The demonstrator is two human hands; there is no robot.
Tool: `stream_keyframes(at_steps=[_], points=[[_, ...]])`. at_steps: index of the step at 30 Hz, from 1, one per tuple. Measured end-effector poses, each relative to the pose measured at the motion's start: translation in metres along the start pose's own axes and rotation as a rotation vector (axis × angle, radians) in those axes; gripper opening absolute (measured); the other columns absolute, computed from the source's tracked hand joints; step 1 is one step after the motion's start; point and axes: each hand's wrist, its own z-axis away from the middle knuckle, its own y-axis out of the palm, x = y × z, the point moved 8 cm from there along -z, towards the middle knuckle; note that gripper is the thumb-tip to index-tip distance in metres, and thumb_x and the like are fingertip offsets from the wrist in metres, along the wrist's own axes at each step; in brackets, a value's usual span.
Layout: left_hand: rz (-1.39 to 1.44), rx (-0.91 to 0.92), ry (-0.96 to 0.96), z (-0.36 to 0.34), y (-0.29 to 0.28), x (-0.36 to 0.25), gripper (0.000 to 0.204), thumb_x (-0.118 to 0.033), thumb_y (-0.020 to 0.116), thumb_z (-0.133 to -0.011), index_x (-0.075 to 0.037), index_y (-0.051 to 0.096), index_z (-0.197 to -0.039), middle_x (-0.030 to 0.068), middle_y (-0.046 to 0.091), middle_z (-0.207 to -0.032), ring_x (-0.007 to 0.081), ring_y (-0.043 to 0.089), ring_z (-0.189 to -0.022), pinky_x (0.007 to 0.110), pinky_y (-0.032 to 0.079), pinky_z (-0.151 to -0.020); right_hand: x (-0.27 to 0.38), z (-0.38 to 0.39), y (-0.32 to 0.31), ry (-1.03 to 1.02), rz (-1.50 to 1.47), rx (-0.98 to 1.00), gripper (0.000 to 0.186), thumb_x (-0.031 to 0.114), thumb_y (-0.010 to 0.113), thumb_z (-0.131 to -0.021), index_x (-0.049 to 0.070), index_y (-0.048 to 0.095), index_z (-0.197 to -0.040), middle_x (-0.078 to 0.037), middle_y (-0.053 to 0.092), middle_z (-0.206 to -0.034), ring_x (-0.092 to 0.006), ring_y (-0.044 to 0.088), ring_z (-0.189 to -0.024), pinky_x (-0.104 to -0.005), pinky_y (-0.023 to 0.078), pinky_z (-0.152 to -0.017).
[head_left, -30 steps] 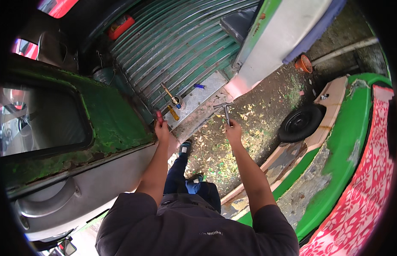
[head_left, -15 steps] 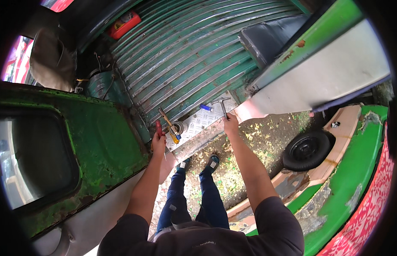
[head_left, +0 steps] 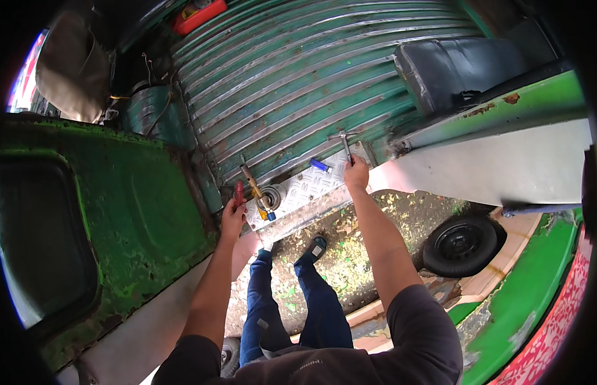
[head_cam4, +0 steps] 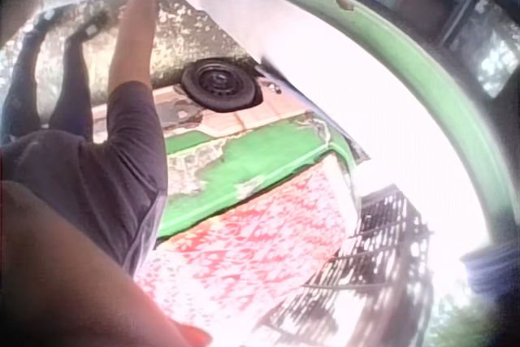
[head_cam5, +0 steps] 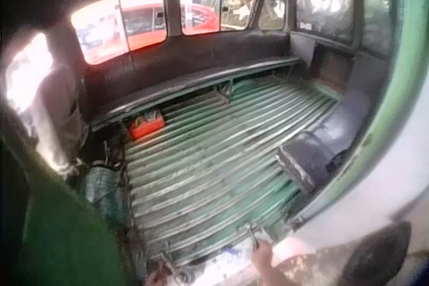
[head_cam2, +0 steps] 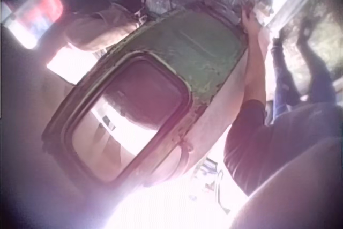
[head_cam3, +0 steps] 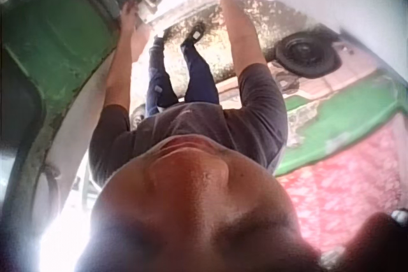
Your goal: The person uses a hammer and chisel to chip away rust and old paint from the side panel of a green car. They then use a blowtorch to heat the metal surface while scraping it with a chisel to remove remaining material.
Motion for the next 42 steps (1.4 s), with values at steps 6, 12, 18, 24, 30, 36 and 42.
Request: stream_keyframes(at_steps=[6, 12, 18, 24, 30, 36, 42], points=[[-0.038, -0.010, 0.008, -0.009, -0.009, 0.014, 0.025, -0.003, 0.053, -0.092, -0.001, 0.060, -0.116, 0.0033, 0.060, -0.082, 0.0074, 0.049, -0.057, 0.022, 0.039, -0.049, 0.010, 0.007, -0.011, -0.030, 0.108, 0.018, 0.036, 0.016, 0.072, -0.081, 0.013, 0.065, -0.117, -0.008, 0.059, -0.111, -0.0311, 0.059, -0.105, -0.0437, 0.052, -0.086], [-0.032, -0.020, -0.016, -0.008, -0.008, 0.018, 0.026, -0.003, 0.055, -0.092, -0.002, 0.060, -0.117, 0.0027, 0.059, -0.079, 0.0070, 0.047, -0.053, 0.022, 0.036, -0.047, 0.006, 0.018, -0.017, 0.012, 0.111, 0.047, 0.042, 0.016, 0.071, -0.082, 0.014, 0.062, -0.124, -0.011, 0.058, -0.118, -0.0339, 0.056, -0.110, -0.0445, 0.050, -0.092], [0.021, 0.004, -0.058, -0.006, -0.016, 0.054, 0.028, 0.001, 0.057, -0.089, -0.002, 0.057, -0.117, 0.0046, 0.061, -0.079, 0.0079, 0.048, -0.052, 0.023, 0.035, -0.042, 0.017, 0.039, -0.036, -0.066, -0.059, -0.013, 0.046, 0.013, 0.070, -0.083, 0.010, 0.060, -0.128, -0.014, 0.056, -0.121, -0.0354, 0.052, -0.114, -0.0437, 0.046, -0.097], [-0.037, 0.028, -0.111, 0.016, -0.014, 0.076, 0.023, 0.004, 0.061, -0.084, -0.003, 0.052, -0.105, 0.0066, 0.062, -0.077, 0.0092, 0.053, -0.053, 0.022, 0.036, -0.042, 0.003, 0.077, -0.047, -0.116, -0.170, -0.034, 0.040, 0.008, 0.070, -0.081, 0.004, 0.062, -0.120, -0.014, 0.061, -0.105, -0.0325, 0.058, -0.100, -0.0428, 0.047, -0.088], [-0.111, 0.195, -0.253, 0.048, 0.001, 0.098, 0.028, 0.007, 0.065, -0.080, -0.002, 0.058, -0.106, 0.0073, 0.063, -0.080, 0.0123, 0.058, -0.055, 0.025, 0.041, -0.046, -0.015, 0.119, -0.046, -0.098, -0.255, 0.073, 0.034, 0.008, 0.071, -0.081, 0.007, 0.066, -0.114, -0.012, 0.064, -0.094, -0.0287, 0.062, -0.085, -0.0397, 0.051, -0.077], [-0.353, 0.435, -0.208, 0.057, 0.054, 0.078, 0.031, 0.004, 0.066, -0.083, -0.001, 0.066, -0.113, 0.0092, 0.066, -0.091, 0.0143, 0.065, -0.068, 0.028, 0.049, -0.055, -0.035, 0.153, -0.037, -0.081, -0.316, 0.232, 0.029, 0.010, 0.071, -0.084, 0.005, 0.066, -0.113, -0.011, 0.064, -0.091, -0.0242, 0.063, -0.082, -0.0348, 0.052, -0.075], [-0.665, 0.569, 0.120, 0.045, 0.115, 0.050, 0.020, -0.006, 0.070, -0.088, -0.004, 0.071, -0.108, 0.0036, 0.068, -0.091, 0.0105, 0.059, -0.074, 0.028, 0.049, -0.064, -0.049, 0.166, -0.054, -0.098, -0.348, 0.305, 0.035, 0.010, 0.074, -0.081, 0.006, 0.065, -0.115, -0.011, 0.064, -0.096, -0.0238, 0.063, -0.087, -0.0349, 0.052, -0.078]])
